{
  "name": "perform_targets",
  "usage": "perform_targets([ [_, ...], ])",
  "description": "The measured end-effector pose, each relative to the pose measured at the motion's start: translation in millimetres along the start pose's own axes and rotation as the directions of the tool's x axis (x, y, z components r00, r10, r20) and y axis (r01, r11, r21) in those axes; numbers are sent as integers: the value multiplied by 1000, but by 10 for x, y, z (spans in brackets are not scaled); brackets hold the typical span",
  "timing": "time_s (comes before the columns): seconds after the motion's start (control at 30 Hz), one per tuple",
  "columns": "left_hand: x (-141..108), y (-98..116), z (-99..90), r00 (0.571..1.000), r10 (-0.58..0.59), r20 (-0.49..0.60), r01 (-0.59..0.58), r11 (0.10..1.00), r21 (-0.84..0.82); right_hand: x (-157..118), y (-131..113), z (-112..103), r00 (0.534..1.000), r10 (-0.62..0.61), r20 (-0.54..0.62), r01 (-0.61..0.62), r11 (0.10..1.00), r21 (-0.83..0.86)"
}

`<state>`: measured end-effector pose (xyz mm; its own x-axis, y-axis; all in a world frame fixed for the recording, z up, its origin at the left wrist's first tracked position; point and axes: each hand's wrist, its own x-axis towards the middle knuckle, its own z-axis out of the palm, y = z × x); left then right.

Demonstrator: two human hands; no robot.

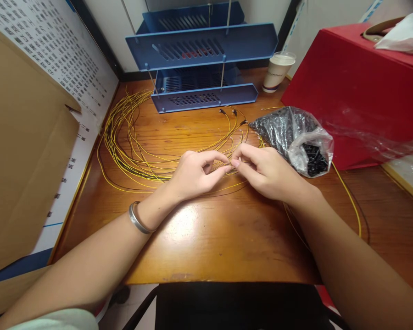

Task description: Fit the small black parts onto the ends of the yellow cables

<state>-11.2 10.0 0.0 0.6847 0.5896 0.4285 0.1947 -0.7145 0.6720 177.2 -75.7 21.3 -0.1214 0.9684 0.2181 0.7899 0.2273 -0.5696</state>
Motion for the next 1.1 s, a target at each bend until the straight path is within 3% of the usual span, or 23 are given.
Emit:
perform_targets([
  [0.47, 16, 27, 8, 991, -122, 61, 130, 979, -158, 5, -10, 10, 1000, -28, -8, 28, 1000, 1],
  [0.93, 19, 0, -9, 996, -47, 72, 53, 995, -82, 13, 15, 29, 997, -62, -55, 61, 998, -20],
  [1.1, 26, 22, -16, 992, -105, 72, 113, 987, -113, 7, 27, 27, 993, -92, -77, 90, 996, -29],
])
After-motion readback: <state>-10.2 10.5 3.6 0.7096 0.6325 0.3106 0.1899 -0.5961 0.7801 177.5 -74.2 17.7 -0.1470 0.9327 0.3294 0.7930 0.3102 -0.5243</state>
